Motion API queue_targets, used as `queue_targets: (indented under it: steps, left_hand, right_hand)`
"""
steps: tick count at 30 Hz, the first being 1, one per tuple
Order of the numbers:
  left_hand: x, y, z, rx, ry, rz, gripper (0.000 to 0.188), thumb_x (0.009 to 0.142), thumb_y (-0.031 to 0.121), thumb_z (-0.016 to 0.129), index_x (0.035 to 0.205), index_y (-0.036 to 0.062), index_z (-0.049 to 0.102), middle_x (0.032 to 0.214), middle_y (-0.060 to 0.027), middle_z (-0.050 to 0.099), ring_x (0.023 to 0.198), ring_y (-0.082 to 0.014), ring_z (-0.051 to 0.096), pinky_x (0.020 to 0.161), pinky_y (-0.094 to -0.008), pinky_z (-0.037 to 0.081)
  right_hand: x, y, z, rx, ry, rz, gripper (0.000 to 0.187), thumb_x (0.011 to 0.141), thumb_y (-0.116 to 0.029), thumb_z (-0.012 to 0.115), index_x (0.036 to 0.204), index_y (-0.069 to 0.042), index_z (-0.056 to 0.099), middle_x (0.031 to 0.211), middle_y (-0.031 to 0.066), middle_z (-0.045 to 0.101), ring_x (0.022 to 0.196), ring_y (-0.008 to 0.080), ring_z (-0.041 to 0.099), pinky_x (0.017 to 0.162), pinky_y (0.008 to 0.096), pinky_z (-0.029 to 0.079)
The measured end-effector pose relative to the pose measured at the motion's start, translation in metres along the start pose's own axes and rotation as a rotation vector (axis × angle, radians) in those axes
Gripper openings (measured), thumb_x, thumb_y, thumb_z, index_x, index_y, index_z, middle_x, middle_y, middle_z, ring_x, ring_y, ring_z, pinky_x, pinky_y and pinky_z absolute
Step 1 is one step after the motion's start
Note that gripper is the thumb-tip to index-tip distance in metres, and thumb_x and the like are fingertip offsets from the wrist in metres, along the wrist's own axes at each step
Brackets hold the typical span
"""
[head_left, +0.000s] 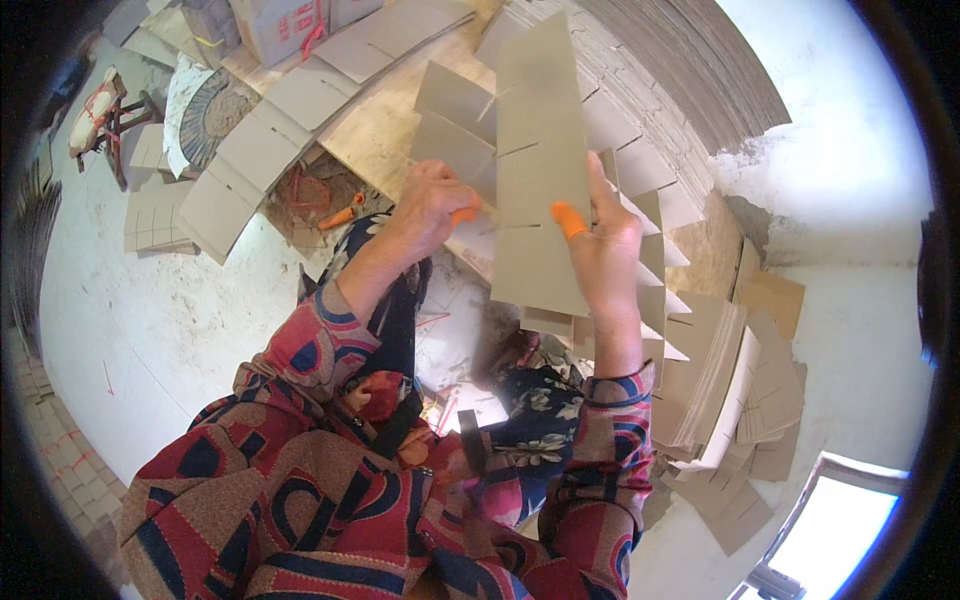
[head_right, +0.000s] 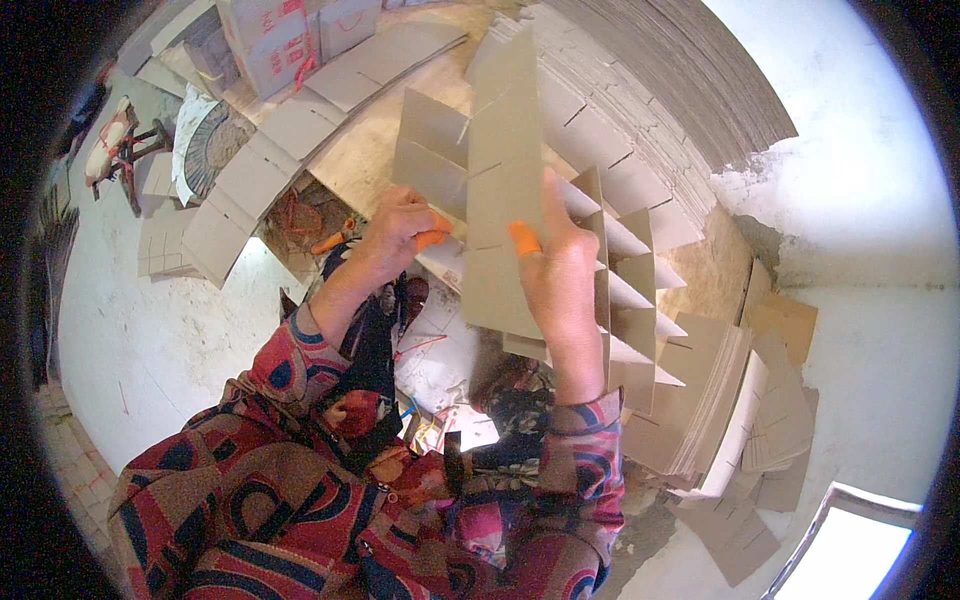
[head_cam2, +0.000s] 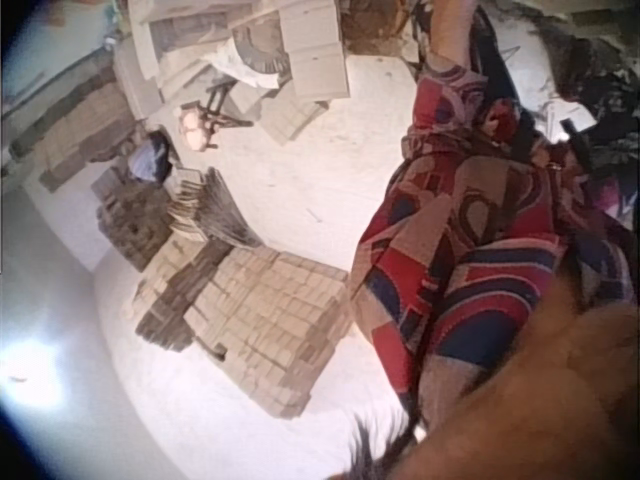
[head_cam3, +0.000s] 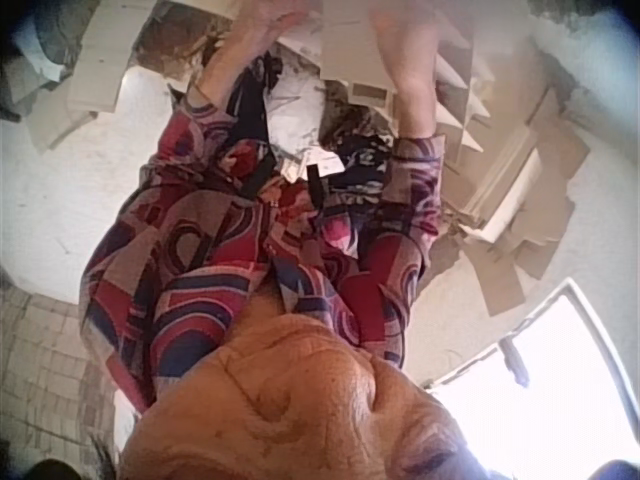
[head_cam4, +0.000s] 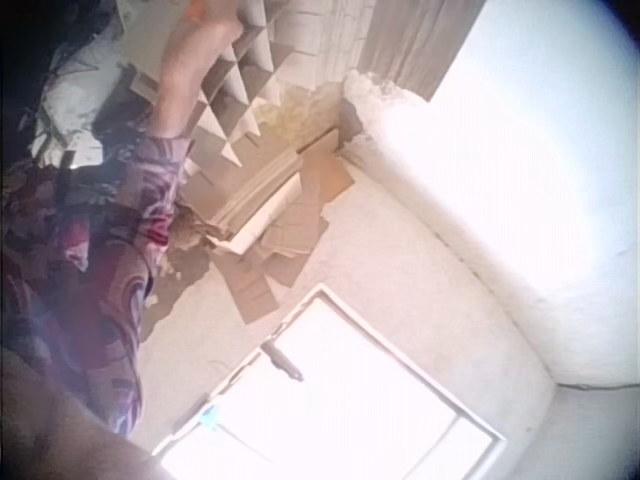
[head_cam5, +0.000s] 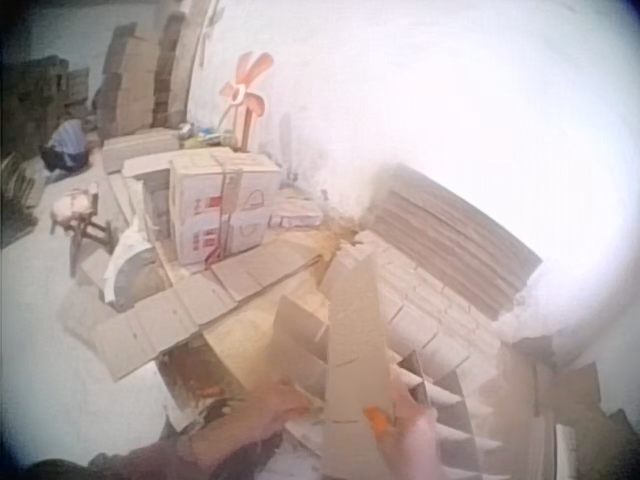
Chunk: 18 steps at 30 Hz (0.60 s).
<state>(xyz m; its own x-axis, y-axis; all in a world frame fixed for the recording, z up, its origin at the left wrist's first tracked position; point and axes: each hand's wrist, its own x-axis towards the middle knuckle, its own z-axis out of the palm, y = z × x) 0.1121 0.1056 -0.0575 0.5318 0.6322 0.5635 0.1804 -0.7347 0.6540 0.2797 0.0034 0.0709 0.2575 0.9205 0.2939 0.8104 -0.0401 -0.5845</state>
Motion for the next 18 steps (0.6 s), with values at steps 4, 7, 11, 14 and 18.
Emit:
queue_targets:
  steps: [4,7,11,14,18]
  left_hand:
    - [0.002,0.004,0.001,-0.011,0.014,0.007,0.008,0.066,0.008,0.07,0.07,0.0107,0.064,0.064,-0.0026,0.057,0.074,-0.0241,0.052,0.072,-0.036,0.039]
    - [0.002,-0.002,0.003,0.034,0.033,0.006,0.014,0.064,0.008,0.075,0.077,0.0094,0.069,0.069,-0.0047,0.058,0.074,-0.0245,0.05,0.068,-0.0355,0.039]
    - [0.004,0.002,0.004,0.008,0.001,-0.006,0.016,0.065,0.009,0.075,0.08,0.0105,0.07,0.072,-0.0038,0.059,0.075,-0.0239,0.051,0.069,-0.0356,0.04]
    - [0.006,0.005,0.004,-0.016,-0.003,-0.012,0.015,0.065,0.011,0.075,0.08,0.0112,0.07,0.073,-0.0034,0.06,0.076,-0.0241,0.051,0.071,-0.0359,0.04]
    - [0.005,0.004,0.005,-0.027,0.008,-0.058,0.011,0.067,0.014,0.073,0.077,0.0117,0.068,0.072,-0.0027,0.061,0.078,-0.0246,0.05,0.076,-0.0367,0.039]
  right_hand:
    - [0.006,0.0,0.01,-0.036,-0.058,0.03,0.062,0.075,0.002,0.07,0.133,0.0,0.046,0.102,0.0209,0.065,0.068,0.0105,0.054,0.067,0.0235,0.046]
    - [0.01,-0.003,0.012,-0.034,-0.024,-0.03,0.063,0.075,0.001,0.07,0.133,-0.001,0.046,0.101,0.0221,0.064,0.065,0.0165,0.052,0.068,0.026,0.047]
    - [0.007,-0.001,0.014,-0.038,0.0,-0.069,0.059,0.077,0.003,0.065,0.132,0.003,0.043,0.083,0.0292,0.057,0.067,0.0392,0.057,0.06,0.0358,0.048]
    - [0.005,0.0,0.017,-0.044,0.011,-0.086,0.058,0.078,0.003,0.064,0.132,0.005,0.042,0.078,0.0305,0.055,0.066,0.0428,0.058,0.057,0.0373,0.048]
    - [0.008,-0.007,0.018,-0.059,0.007,-0.022,0.061,0.075,0.002,0.068,0.132,0.001,0.045,0.091,0.0258,0.06,0.073,0.0327,0.063,0.065,0.0334,0.049]
